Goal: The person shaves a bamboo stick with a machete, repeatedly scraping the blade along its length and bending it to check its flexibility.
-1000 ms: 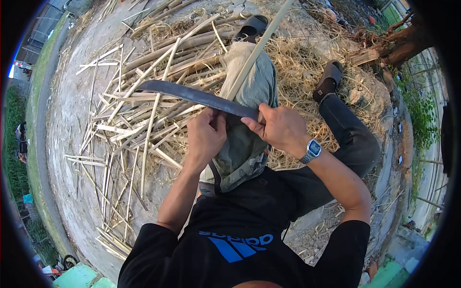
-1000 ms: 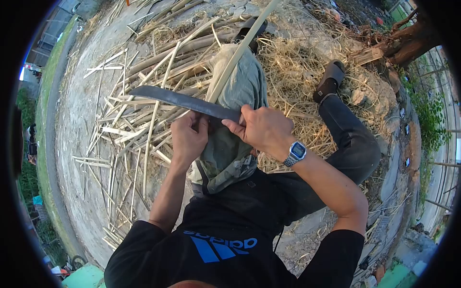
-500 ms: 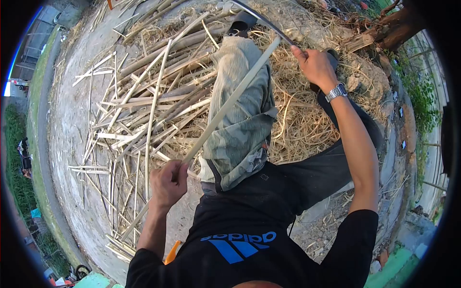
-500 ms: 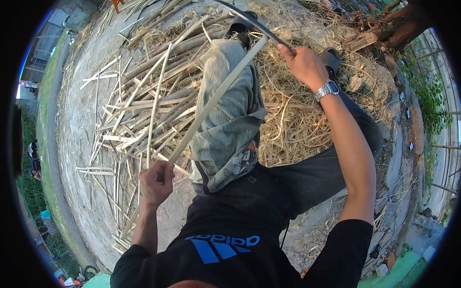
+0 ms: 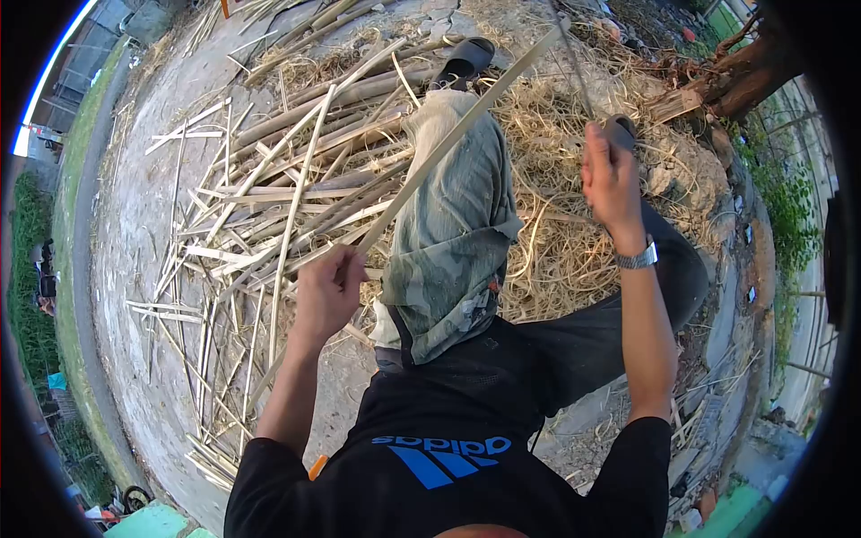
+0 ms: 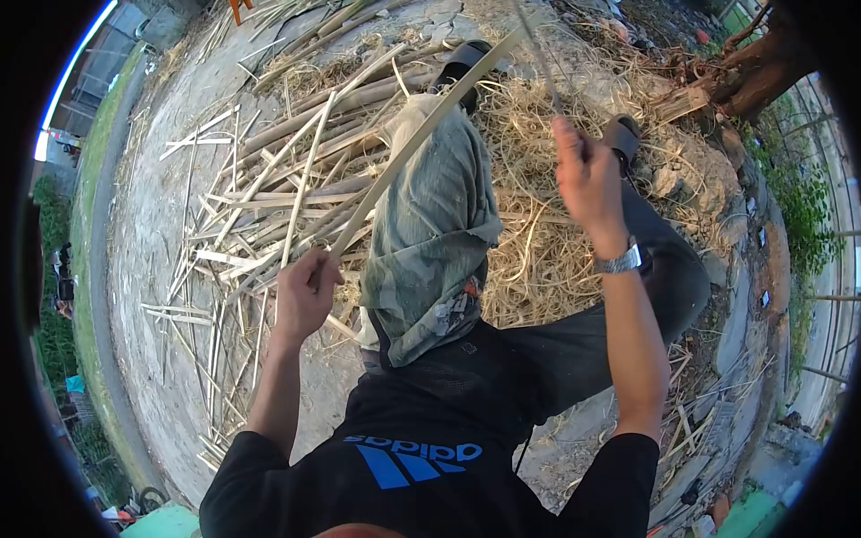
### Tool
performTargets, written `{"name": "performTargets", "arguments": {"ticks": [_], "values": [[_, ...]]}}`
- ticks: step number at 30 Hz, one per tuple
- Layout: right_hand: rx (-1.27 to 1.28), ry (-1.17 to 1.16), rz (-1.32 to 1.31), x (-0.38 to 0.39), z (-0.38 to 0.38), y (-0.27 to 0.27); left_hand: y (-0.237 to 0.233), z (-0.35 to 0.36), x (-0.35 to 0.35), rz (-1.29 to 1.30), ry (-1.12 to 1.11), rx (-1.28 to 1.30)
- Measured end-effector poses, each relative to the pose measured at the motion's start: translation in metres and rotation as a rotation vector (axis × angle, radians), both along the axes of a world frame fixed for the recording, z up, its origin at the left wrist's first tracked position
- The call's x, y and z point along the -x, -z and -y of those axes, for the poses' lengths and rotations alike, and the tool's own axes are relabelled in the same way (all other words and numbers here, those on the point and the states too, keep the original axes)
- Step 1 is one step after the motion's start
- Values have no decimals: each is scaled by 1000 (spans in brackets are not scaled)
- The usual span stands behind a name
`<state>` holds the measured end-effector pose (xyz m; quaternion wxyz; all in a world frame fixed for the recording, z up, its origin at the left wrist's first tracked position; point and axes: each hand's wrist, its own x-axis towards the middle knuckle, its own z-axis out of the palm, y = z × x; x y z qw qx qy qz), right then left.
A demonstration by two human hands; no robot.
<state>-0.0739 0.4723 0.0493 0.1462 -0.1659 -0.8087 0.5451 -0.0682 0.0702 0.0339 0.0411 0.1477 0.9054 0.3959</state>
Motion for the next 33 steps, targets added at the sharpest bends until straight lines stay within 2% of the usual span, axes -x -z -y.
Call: {"name": "performTargets", "arguments": {"ticks": [2,4,6,7,9,11,13,15,18,19,21,27,29,31,33], "values": [[-53,-156,-55,-11,28,10,0,-27,12,70,61,-73],[-279,-245,25,-26,66,-7,-9,-51,22,96,92,-69],[-460,-330,106,-32,87,4,-11,-58,29,164,80,-85],[-459,-337,109,-35,94,9,-10,-59,29,228,71,-102],[-621,-399,196,-37,102,19,-6,-44,29,230,97,-45],[-544,-436,189,-34,96,27,6,-19,21,265,94,-87],[-578,-424,202,-34,95,23,21,14,14,224,142,-3],[-560,-431,193,-33,93,22,33,43,6,501,8,-214],[-522,-436,193,-34,96,18,38,63,-1,512,-74,-176],[-505,-436,200,-34,99,16,30,55,-2,513,-75,-175],[-464,-471,212,-35,106,12,13,24,-10,261,-182,-94],[-393,-575,165,-48,143,18,1,-41,0,112,-151,-107],[-455,-574,197,-48,144,20,8,-47,2,109,-137,-68],[-494,-574,215,-46,138,22,16,-48,-3,33,-166,-180],[-649,-543,240,-41,131,21,11,-43,-6,61,-162,-121]]}}
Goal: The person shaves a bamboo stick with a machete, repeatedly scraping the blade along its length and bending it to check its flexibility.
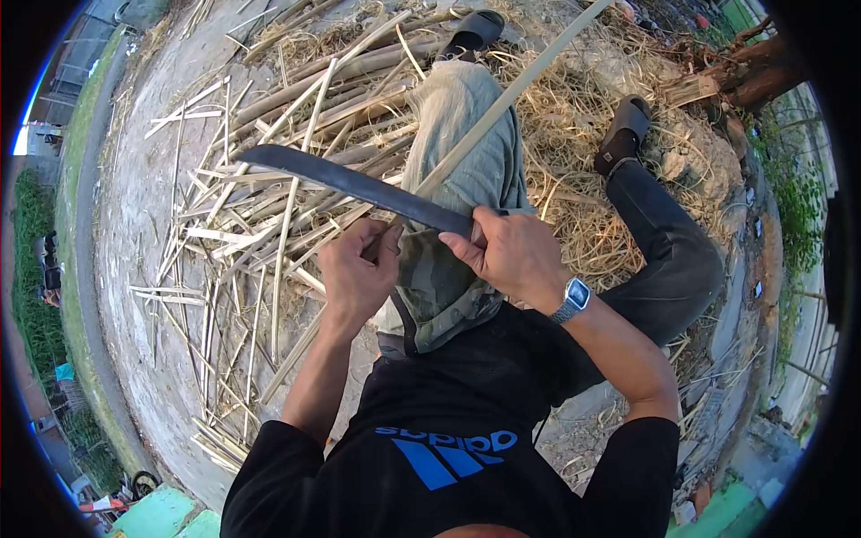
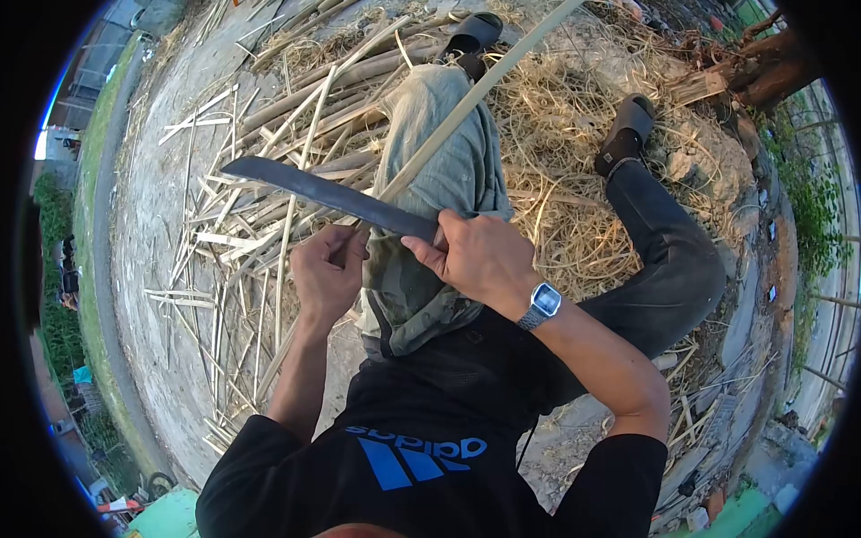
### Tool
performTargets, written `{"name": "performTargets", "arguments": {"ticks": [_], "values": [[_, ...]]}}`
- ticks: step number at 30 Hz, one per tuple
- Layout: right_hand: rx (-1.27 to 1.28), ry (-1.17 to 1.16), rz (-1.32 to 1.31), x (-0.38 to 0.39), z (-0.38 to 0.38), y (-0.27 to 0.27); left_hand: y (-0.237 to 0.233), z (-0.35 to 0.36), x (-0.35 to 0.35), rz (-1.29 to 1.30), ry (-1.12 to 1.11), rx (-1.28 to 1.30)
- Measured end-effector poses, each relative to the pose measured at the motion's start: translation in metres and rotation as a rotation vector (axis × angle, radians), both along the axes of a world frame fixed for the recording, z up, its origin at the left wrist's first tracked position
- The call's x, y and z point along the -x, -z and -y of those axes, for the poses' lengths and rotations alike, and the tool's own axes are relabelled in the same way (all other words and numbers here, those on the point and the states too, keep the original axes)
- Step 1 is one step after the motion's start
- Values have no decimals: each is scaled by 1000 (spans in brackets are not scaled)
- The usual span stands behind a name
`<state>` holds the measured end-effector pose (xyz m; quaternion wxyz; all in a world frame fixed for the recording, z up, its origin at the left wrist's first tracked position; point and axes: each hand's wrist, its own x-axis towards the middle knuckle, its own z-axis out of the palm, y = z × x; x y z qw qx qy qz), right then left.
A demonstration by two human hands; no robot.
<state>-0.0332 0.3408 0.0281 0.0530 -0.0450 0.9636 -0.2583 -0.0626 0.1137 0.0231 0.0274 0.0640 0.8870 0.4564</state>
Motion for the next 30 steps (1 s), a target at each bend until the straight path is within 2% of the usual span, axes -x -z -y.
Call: {"name": "performTargets", "arguments": {"ticks": [6,8,12,14,18,20,22,24,25,26,28,30], "values": [[-3,-18,-53,7,-17,8,-6,18,-8,-20,18,43],[-68,-55,-107,7,-13,4,-9,28,-10,-19,37,159],[-55,-87,-161,13,-18,13,-15,41,-17,-29,26,198],[-68,126,-211,32,-51,16,-17,50,-27,-3,-31,131],[-83,199,-175,42,-76,-1,-24,44,-39,48,-32,133],[19,103,0,25,-45,-1,-15,37,-33,80,-41,115],[60,-35,-36,1,-10,4,-11,25,-28,106,-41,88],[61,-90,-40,-11,8,5,-4,16,-23,-77,-18,-51],[66,-135,-46,-13,12,5,-7,19,-22,-84,-6,7],[74,-124,-46,-8,5,8,-6,30,-23,-83,4,14],[-18,86,-147,14,-38,16,3,63,-33,0,-25,91],[83,251,-112,34,-91,10,-4,87,-47,-14,-1,104]]}}
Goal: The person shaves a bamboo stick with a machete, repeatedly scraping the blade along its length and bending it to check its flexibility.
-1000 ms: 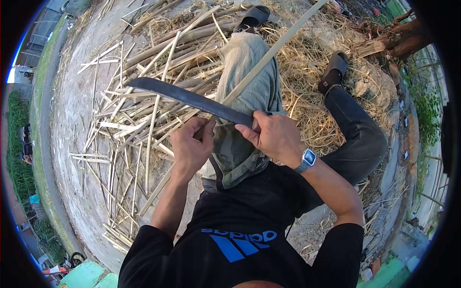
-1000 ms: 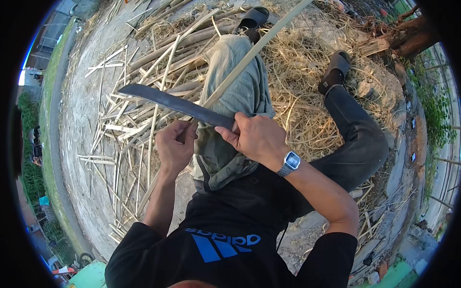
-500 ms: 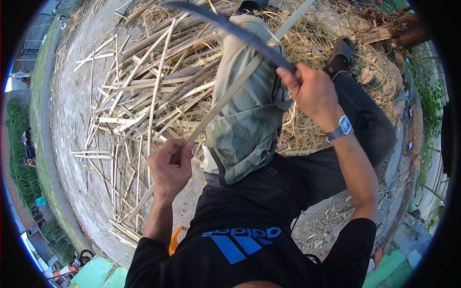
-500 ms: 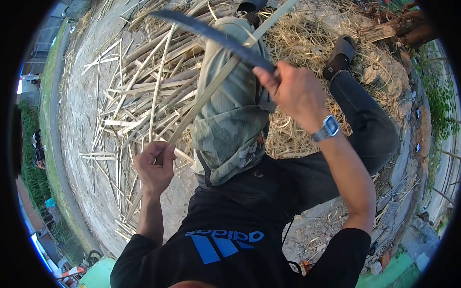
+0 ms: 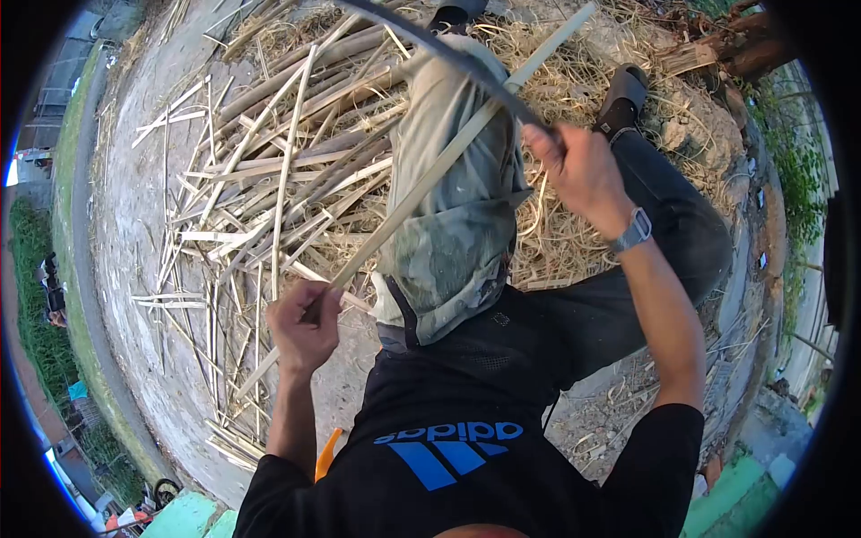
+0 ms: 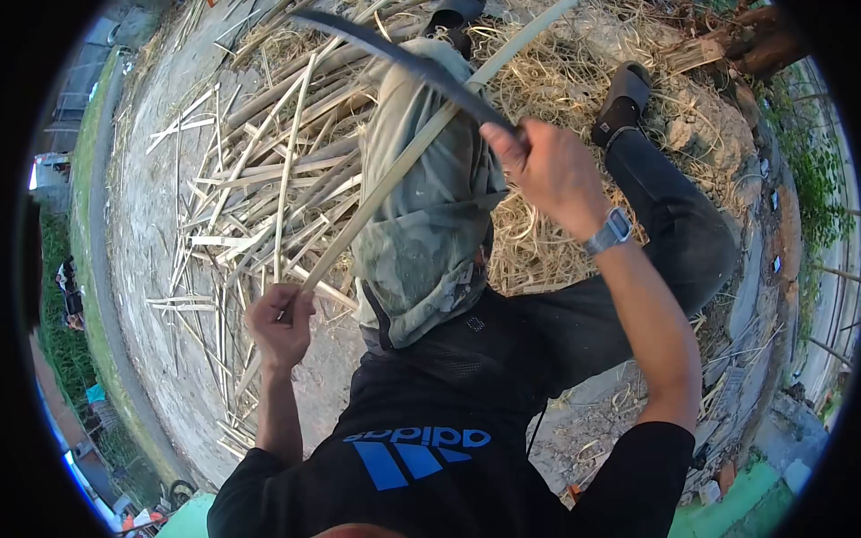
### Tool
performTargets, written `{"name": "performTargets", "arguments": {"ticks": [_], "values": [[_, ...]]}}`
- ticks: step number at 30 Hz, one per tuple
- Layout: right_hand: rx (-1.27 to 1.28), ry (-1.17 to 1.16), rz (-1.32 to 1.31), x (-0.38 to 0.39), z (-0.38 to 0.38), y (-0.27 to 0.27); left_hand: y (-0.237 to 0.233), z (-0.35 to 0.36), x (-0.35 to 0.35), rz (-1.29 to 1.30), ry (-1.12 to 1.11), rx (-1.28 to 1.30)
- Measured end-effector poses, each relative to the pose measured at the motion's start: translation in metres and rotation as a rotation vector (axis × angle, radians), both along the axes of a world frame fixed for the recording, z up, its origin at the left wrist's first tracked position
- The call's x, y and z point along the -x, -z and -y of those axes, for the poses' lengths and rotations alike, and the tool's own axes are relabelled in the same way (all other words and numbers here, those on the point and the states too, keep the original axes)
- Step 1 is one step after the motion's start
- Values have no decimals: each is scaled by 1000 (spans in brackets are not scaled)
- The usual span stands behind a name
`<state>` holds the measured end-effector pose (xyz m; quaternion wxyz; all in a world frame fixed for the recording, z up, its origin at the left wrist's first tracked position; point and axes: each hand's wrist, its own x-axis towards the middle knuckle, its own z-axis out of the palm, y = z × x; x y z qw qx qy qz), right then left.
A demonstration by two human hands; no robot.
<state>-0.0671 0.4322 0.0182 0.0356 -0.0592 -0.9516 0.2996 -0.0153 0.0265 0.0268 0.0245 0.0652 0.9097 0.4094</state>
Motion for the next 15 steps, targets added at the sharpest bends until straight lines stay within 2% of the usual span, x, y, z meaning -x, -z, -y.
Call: {"name": "performTargets", "arguments": {"ticks": [2,4,5,7,8,10,11,12,15], "values": [[-134,153,26,21,-60,30,-7,37,-7,-28,49,45],[-279,305,117,33,-158,85,-13,76,-15,-20,113,211],[-283,317,85,34,-175,80,-11,99,-19,-20,140,179],[99,680,312,27,-179,72,-8,117,-22,-6,153,147],[91,671,316,23,-175,69,-7,116,-23,24,100,162],[409,792,18,21,-150,47,-2,108,-25,64,23,177],[572,726,-18,19,-139,31,2,97,-18,55,28,141],[571,716,-11,16,-124,21,5,85,-11,42,35,104],[750,550,-267,7,-73,-10,13,44,8,-11,11,23]]}}
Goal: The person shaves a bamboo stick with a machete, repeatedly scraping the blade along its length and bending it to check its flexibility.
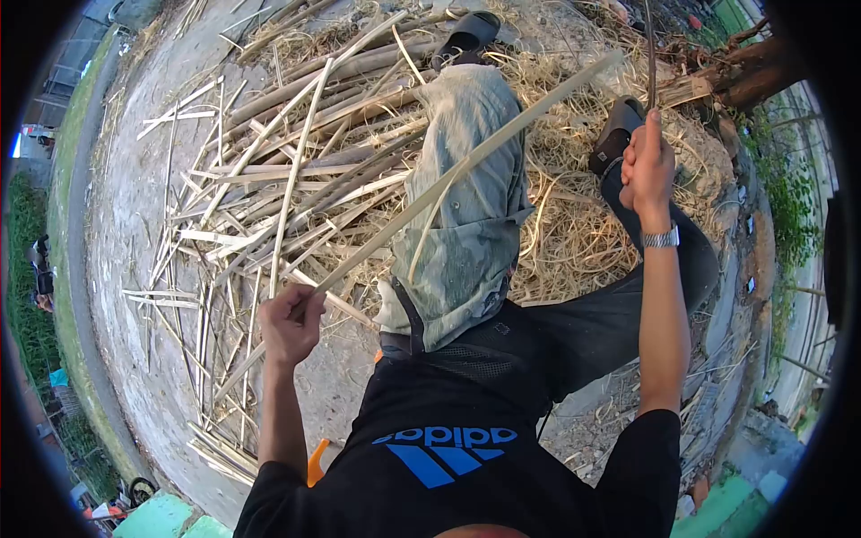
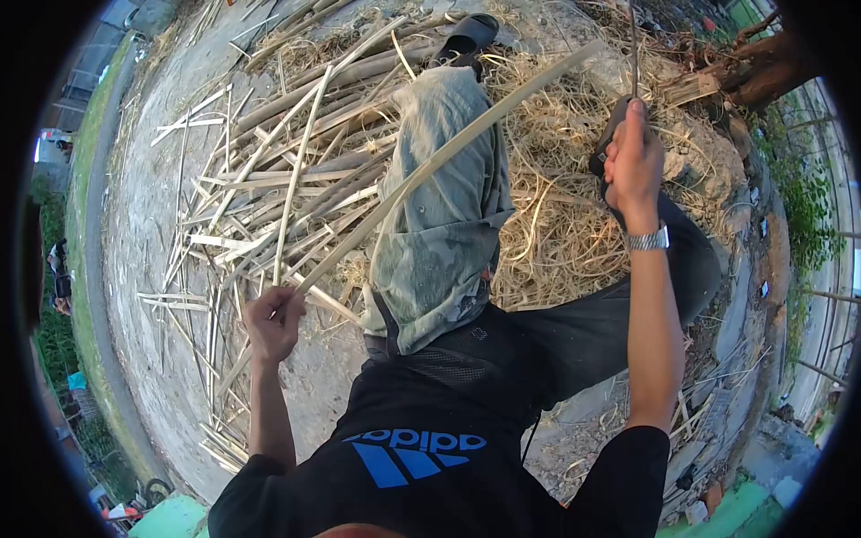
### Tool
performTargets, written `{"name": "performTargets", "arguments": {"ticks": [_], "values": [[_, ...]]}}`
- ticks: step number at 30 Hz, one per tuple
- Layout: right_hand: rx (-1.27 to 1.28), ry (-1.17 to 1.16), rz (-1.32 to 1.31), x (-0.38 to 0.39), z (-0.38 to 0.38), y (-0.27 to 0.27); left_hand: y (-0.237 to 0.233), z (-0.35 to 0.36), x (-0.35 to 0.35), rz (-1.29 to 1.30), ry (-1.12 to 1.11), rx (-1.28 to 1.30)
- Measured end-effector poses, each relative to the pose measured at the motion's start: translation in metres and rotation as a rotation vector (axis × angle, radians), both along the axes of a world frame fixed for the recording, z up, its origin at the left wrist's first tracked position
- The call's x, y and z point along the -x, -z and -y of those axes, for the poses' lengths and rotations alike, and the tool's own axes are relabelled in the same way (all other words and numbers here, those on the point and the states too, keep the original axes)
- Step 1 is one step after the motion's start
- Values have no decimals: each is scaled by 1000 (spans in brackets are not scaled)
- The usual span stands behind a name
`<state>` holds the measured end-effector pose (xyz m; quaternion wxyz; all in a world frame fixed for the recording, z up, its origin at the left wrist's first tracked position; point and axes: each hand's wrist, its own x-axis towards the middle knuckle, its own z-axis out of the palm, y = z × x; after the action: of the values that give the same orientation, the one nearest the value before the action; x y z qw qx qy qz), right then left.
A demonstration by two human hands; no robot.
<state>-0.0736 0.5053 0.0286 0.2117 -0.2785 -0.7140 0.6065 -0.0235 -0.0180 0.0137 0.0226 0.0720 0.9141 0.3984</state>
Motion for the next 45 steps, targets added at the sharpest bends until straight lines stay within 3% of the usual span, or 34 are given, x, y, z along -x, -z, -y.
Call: {"name": "performTargets", "arguments": {"ticks": [3,6,8,9,10,11,13,17,22,30,32,34,35,36,37,38,40,43,45], "values": [[-109,-191,-125,-26,60,-20,8,-41,12,-23,-48,-52],[-464,-464,-139,-58,123,-37,-10,-88,14,-35,-99,-20],[-668,-722,-15,-74,157,-42,-22,-108,16,-43,-79,-29],[-668,-719,-14,-79,171,-38,-24,-112,16,-48,-55,-39],[-769,-784,39,-82,184,-28,-18,-105,17,-124,36,148],[-870,-847,93,-84,190,-17,-15,-106,16,-129,42,148],[-867,-800,146,-73,185,4,-13,-111,12,18,-98,-179],[-841,-662,270,-39,150,10,-3,-90,-1,118,-109,-94],[-773,-520,244,-2,86,4,-16,-85,-8,112,-84,-113],[-948,-613,216,-14,90,11,7,-18,-13,1,-35,-22],[-817,-431,297,12,48,23,10,18,-26,-6,-4,35],[-738,-242,441,46,-44,42,20,62,-40,78,-11,122],[-700,-145,536,50,-87,53,25,79,-47,109,-31,49],[-519,-43,576,43,-106,52,32,95,-60,75,-56,33],[-337,49,613,37,-107,43,32,96,-59,46,-82,14],[-341,49,607,33,-104,40,37,100,-54,40,-84,11],[62,108,274,22,-79,23,28,77,-56,108,-80,-36],[151,131,70,17,-37,3,16,24,-25,231,-44,-87],[136,0,-23,1,2,-12,7,-19,-1,305,-19,-145]]}}
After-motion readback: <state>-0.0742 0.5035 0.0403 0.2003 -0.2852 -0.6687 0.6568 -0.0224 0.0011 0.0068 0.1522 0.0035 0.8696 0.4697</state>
